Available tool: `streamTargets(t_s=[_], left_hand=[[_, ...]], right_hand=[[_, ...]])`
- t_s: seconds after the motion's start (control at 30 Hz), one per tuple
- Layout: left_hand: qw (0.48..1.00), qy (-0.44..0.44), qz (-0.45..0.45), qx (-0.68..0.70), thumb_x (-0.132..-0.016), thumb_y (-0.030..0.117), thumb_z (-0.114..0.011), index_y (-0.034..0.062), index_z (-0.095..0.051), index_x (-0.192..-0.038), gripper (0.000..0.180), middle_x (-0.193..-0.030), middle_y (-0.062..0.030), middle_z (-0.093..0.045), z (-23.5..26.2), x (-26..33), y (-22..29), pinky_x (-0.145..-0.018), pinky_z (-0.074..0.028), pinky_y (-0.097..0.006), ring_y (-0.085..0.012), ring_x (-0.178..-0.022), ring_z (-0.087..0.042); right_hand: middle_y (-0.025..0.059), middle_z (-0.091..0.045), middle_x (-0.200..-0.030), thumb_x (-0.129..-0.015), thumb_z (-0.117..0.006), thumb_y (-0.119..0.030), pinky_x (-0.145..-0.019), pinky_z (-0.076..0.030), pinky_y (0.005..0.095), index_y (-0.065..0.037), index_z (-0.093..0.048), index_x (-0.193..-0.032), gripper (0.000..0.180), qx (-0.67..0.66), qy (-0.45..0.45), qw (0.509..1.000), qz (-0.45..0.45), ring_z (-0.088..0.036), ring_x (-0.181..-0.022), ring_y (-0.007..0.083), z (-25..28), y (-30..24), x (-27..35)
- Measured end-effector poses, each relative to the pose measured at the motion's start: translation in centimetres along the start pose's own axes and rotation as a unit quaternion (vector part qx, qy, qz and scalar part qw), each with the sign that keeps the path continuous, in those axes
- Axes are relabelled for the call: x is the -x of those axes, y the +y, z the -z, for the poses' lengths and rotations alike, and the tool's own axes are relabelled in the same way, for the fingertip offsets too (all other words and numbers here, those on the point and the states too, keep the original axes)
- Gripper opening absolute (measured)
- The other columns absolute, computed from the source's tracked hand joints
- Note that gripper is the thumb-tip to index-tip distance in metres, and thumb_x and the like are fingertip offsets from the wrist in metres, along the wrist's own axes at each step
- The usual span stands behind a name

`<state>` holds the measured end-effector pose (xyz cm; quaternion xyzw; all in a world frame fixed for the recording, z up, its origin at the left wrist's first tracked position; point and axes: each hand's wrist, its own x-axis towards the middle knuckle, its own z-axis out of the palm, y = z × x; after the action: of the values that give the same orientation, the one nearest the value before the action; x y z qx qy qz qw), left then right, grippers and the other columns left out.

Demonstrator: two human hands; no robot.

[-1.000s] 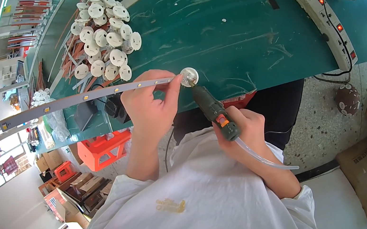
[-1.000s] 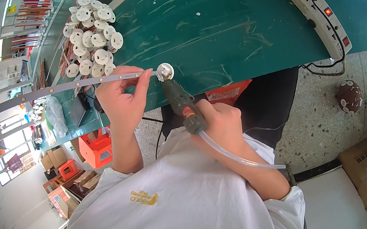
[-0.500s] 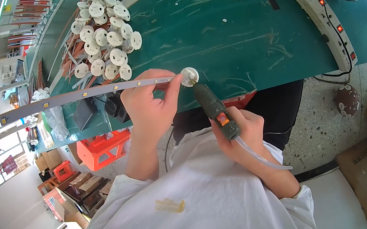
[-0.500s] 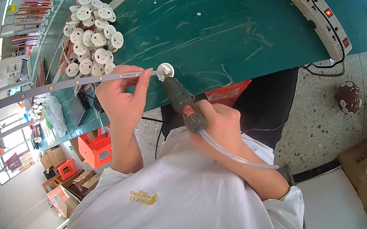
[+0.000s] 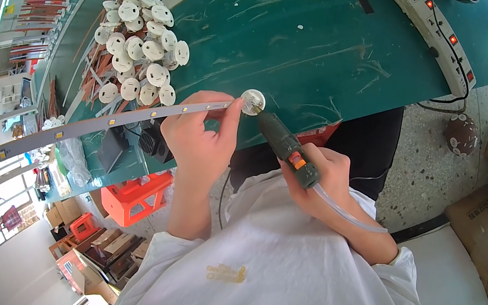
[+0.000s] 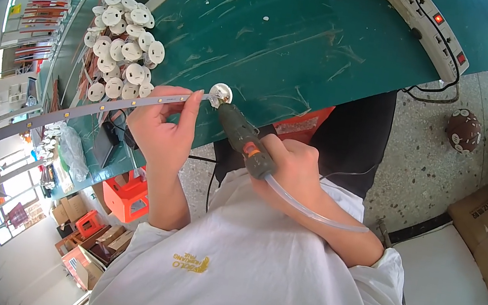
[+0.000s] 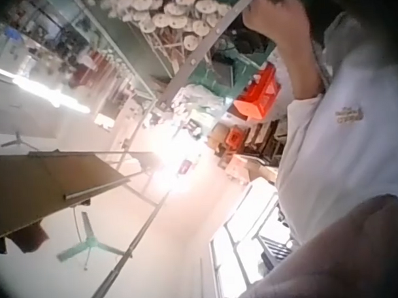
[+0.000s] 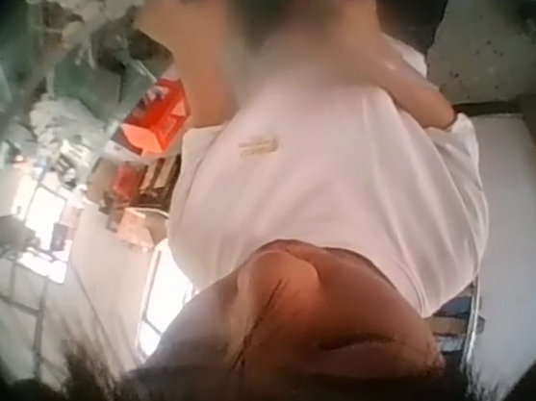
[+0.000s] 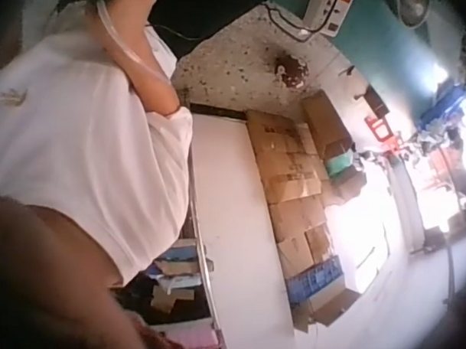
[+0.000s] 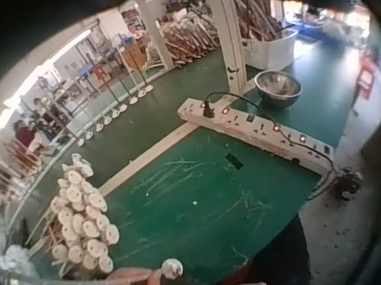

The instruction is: The person attaches white plastic base components to rods using a hot glue gun, applying glue to the base plates before joining them to the rods.

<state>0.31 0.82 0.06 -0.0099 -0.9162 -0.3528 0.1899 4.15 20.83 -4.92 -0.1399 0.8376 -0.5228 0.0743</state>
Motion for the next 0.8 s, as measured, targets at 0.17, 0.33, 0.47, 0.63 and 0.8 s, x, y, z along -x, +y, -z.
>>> streamTargets(t_s=[0.17, 0.33, 0.47, 0.63, 0.8], left_hand=[[1.000, 0.002, -0.002, 0.001, -0.081, 0.002, -0.079, 0.0023, -0.067, -0.081, 0.012, -0.074, -0.0050, -0.070, -0.09, 0.03, -0.06, -0.055, -0.051, -0.026, -0.0165, -0.057, -0.069], [1.000, 0.002, -0.002, -0.001, -0.081, 0.002, -0.079, 0.0026, -0.067, -0.081, 0.012, -0.073, -0.0049, -0.070, -0.15, 0.08, -0.07, -0.055, -0.051, -0.026, -0.0166, -0.057, -0.068], [1.000, 0.001, 0.006, 0.001, -0.080, 0.003, -0.079, 0.0028, -0.067, -0.081, 0.012, -0.073, -0.0049, -0.070, -0.08, 0.15, -0.05, -0.055, -0.051, -0.026, -0.0167, -0.058, -0.068], [1.000, 0.000, -0.003, -0.009, -0.081, 0.003, -0.079, 0.0030, -0.067, -0.081, 0.012, -0.074, -0.0049, -0.070, 0.04, 0.13, -0.02, -0.056, -0.051, -0.026, -0.0166, -0.058, -0.069], [1.000, 0.000, -0.003, -0.005, -0.081, 0.003, -0.079, 0.0032, -0.067, -0.081, 0.012, -0.074, -0.0047, -0.070, -0.20, 0.20, -0.19, -0.055, -0.051, -0.026, -0.0168, -0.058, -0.068]], right_hand=[[0.0122, -0.062, -0.065, -0.074, -0.079, -0.004, -0.049, -0.047, 0.0354, -0.004, -0.062, -0.082, 0.019, 0.003, -0.003, 1.000, 0.020, -0.061, -0.054, 0.0310, -0.12, 0.07, 0.10], [0.0122, -0.062, -0.065, -0.073, -0.080, -0.005, -0.049, -0.047, 0.0358, -0.004, -0.062, -0.082, 0.020, 0.005, -0.007, 1.000, 0.030, -0.062, -0.054, 0.0312, -0.18, 0.19, 0.16], [0.0119, -0.061, -0.064, -0.074, -0.080, -0.006, -0.048, -0.047, 0.0363, -0.004, -0.061, -0.080, 0.020, 0.005, -0.013, 0.999, 0.035, -0.061, -0.053, 0.0312, -0.09, 0.00, 0.06], [0.0119, -0.061, -0.063, -0.074, -0.080, -0.006, -0.048, -0.046, 0.0365, -0.004, -0.061, -0.080, 0.020, 0.013, -0.008, 0.999, 0.035, -0.061, -0.053, 0.0310, -0.11, 0.07, 0.31], [0.0118, -0.060, -0.063, -0.072, -0.079, -0.006, -0.048, -0.046, 0.0370, -0.004, -0.061, -0.080, 0.020, 0.012, -0.001, 0.999, 0.037, -0.060, -0.052, 0.0311, 0.08, 0.15, 0.29]])
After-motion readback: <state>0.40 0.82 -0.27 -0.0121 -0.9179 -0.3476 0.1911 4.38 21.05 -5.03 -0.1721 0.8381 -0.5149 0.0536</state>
